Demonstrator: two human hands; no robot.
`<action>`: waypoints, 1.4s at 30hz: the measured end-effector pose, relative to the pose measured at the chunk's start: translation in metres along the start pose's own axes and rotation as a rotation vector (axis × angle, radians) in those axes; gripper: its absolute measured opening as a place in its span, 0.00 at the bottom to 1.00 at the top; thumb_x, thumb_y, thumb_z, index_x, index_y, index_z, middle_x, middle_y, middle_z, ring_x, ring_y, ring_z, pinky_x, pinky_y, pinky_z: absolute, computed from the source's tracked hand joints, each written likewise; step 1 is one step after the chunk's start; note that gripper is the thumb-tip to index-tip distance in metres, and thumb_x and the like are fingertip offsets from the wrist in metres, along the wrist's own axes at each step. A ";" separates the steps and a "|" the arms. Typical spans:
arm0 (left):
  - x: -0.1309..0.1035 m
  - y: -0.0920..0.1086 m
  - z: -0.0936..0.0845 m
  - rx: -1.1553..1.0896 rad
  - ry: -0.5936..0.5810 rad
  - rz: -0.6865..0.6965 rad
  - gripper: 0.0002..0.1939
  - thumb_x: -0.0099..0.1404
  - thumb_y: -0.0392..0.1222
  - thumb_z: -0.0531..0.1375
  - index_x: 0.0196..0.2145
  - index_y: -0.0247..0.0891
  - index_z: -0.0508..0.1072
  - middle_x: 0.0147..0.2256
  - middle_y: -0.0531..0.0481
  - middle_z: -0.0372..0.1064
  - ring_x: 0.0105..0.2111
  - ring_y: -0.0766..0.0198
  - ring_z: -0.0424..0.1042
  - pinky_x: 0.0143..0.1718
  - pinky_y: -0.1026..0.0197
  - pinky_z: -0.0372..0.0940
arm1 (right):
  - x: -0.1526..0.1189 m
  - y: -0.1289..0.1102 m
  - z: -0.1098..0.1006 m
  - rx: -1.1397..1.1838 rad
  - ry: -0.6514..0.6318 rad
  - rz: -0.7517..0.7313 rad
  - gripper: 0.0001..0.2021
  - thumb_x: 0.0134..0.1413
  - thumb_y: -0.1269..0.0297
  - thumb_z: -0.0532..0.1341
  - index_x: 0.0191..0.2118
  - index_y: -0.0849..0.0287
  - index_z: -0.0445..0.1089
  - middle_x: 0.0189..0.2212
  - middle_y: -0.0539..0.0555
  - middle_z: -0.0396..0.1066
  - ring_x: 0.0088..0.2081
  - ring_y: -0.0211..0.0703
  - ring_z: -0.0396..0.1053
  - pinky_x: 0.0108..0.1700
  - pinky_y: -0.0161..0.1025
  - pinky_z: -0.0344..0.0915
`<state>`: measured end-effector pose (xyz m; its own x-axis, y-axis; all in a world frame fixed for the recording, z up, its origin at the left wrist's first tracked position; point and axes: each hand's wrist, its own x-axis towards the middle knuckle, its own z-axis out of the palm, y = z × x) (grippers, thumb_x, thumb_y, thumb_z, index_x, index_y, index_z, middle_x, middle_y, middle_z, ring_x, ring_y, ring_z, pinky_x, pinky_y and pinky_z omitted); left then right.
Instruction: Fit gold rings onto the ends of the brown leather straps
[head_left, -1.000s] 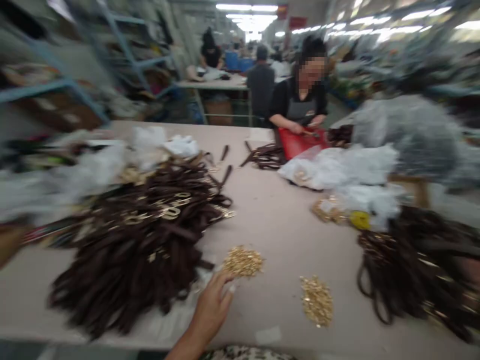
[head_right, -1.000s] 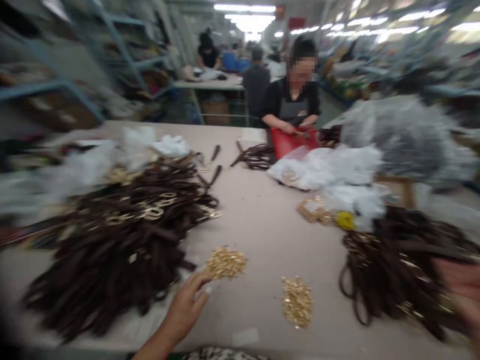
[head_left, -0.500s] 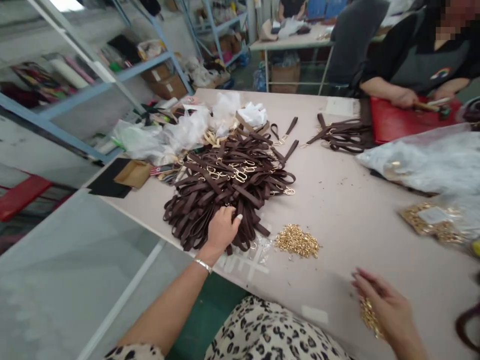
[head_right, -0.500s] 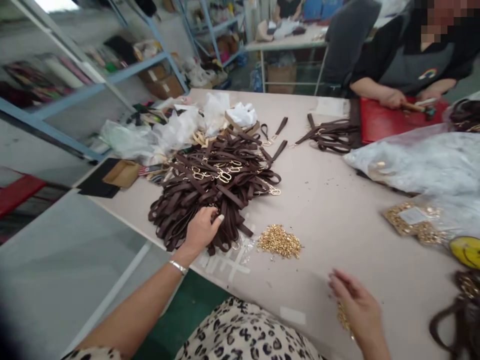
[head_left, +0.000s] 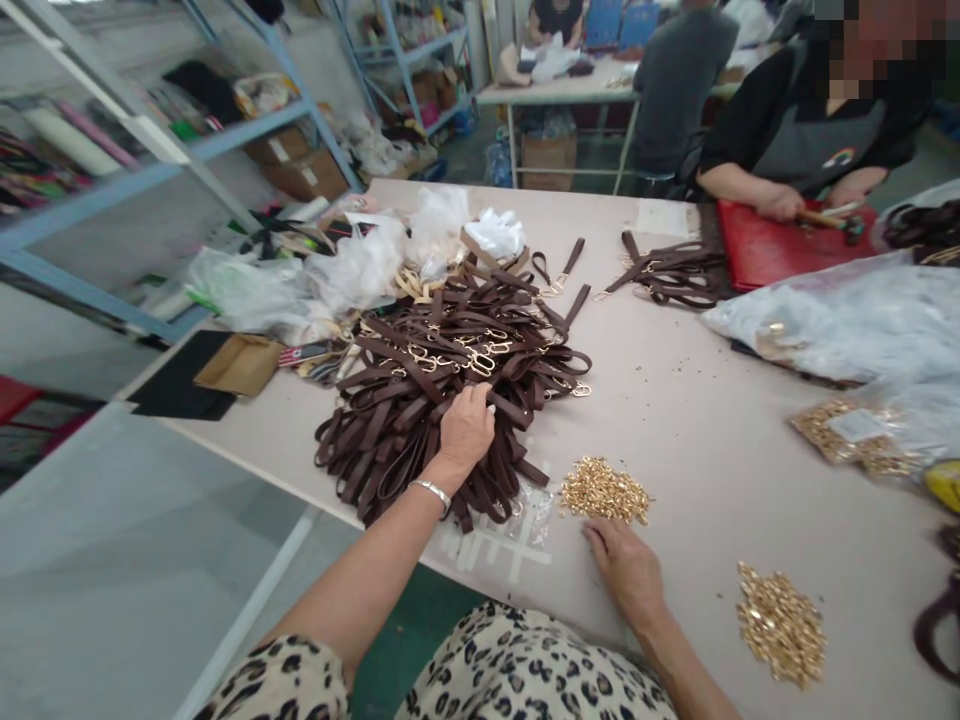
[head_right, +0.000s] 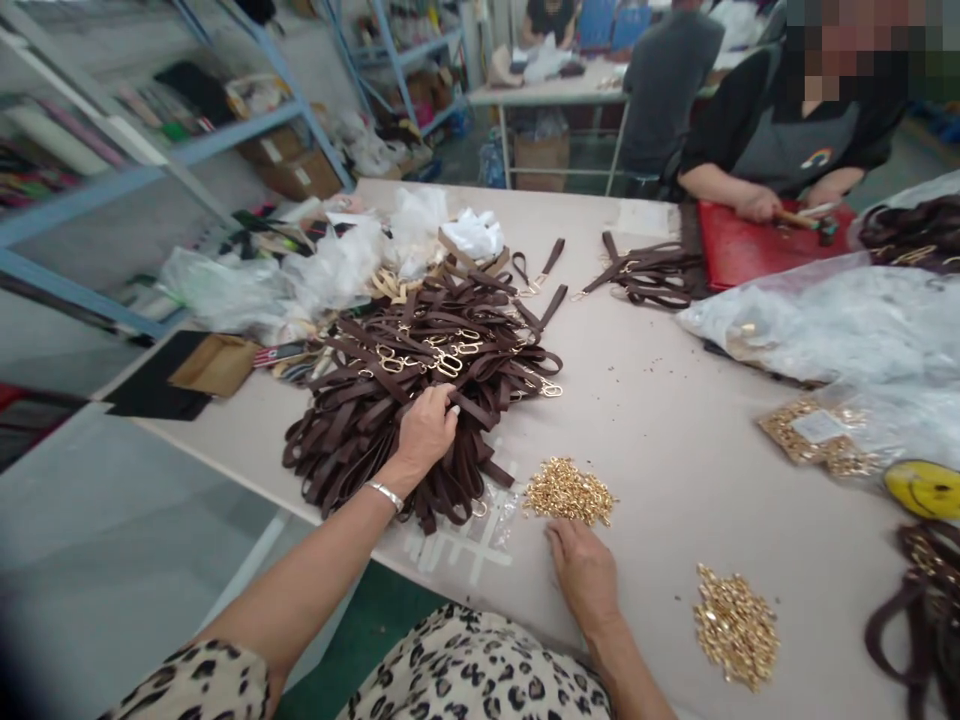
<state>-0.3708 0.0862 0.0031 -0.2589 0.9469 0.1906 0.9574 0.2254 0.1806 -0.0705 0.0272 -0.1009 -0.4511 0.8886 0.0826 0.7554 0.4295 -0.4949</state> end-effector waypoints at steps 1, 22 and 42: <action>0.005 -0.003 -0.001 0.008 -0.007 0.012 0.17 0.63 0.33 0.54 0.51 0.38 0.65 0.43 0.42 0.66 0.45 0.53 0.66 0.46 0.55 0.62 | 0.000 -0.001 0.001 -0.028 0.005 -0.012 0.14 0.64 0.59 0.51 0.39 0.55 0.72 0.32 0.55 0.74 0.35 0.43 0.72 0.37 0.37 0.65; -0.060 -0.004 -0.023 -1.369 -0.269 -0.407 0.18 0.58 0.37 0.58 0.47 0.35 0.74 0.46 0.43 0.75 0.45 0.54 0.75 0.46 0.55 0.70 | -0.008 0.013 0.002 -0.173 0.014 -0.183 0.10 0.63 0.67 0.52 0.42 0.55 0.71 0.38 0.57 0.72 0.40 0.47 0.68 0.46 0.43 0.63; -0.084 0.052 -0.045 -1.756 -0.708 -0.654 0.21 0.57 0.36 0.63 0.48 0.34 0.65 0.33 0.50 0.69 0.24 0.67 0.73 0.24 0.65 0.69 | 0.007 0.006 -0.008 -0.156 -0.120 -0.312 0.07 0.60 0.73 0.56 0.33 0.58 0.70 0.31 0.53 0.68 0.34 0.44 0.62 0.38 0.39 0.56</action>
<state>-0.3047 0.0078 0.0394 0.0566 0.8346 -0.5479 -0.5027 0.4980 0.7066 -0.0657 0.0376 -0.0962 -0.7166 0.6899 0.1026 0.6318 0.7044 -0.3236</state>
